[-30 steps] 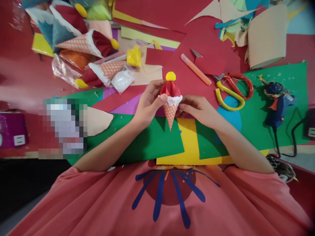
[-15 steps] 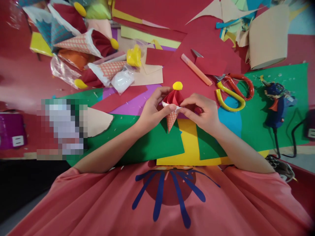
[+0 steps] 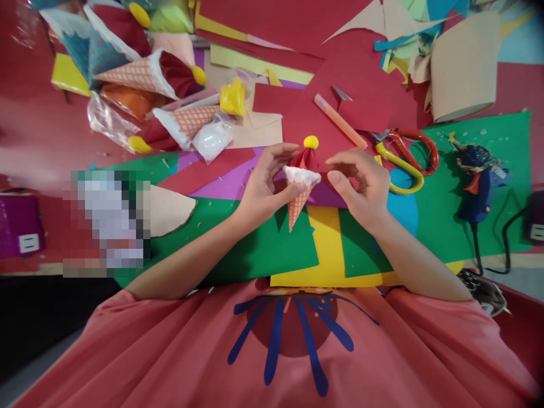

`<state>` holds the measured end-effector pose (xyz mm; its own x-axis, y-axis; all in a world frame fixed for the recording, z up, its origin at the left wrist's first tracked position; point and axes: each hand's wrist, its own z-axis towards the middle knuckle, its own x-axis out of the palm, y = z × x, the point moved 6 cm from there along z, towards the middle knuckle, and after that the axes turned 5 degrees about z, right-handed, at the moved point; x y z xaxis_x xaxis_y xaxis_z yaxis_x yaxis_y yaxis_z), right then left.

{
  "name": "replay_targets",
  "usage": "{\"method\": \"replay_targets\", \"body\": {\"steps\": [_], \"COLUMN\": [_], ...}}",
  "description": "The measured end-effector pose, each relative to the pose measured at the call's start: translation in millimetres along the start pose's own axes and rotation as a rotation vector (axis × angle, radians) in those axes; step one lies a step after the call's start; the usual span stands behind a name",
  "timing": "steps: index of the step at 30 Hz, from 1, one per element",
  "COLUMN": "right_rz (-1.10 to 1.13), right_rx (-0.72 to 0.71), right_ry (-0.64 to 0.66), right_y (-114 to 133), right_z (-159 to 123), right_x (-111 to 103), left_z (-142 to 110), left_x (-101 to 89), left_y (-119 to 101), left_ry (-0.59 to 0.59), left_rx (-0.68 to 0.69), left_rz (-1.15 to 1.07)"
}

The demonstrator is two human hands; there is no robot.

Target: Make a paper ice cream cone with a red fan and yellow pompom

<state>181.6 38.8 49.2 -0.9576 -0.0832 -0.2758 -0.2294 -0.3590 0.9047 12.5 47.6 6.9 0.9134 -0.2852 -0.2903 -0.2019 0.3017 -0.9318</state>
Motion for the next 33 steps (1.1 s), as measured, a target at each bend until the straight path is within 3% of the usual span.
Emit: {"method": "replay_targets", "body": {"steps": [4, 9, 18, 27, 33], "right_rz": [0.145, 0.279, 0.371, 0.386, 0.422], "right_rx": [0.155, 0.345, 0.399, 0.443, 0.451], "right_ry": [0.021, 0.057, 0.115, 0.14, 0.185], "right_y": [-9.6, -24.5, -28.7, -29.9, -24.7], "right_z": [-5.3, -3.4, -0.8, -2.3, -0.3], "right_x": [8.3, 14.1, 15.3, 21.4, 24.0], "left_z": [-2.8, -3.3, -1.4, -1.7, -2.0], "left_x": [-1.2, -1.4, -5.0, -0.5, -2.4], "left_y": [-5.5, -18.5, -15.5, -22.6, -21.3], "left_ry": [-0.059, -0.046, -0.074, -0.071, -0.052], "left_rx": [0.059, 0.191, 0.069, 0.201, 0.197], "left_rz": [0.104, 0.146, 0.049, 0.218, 0.242]}}
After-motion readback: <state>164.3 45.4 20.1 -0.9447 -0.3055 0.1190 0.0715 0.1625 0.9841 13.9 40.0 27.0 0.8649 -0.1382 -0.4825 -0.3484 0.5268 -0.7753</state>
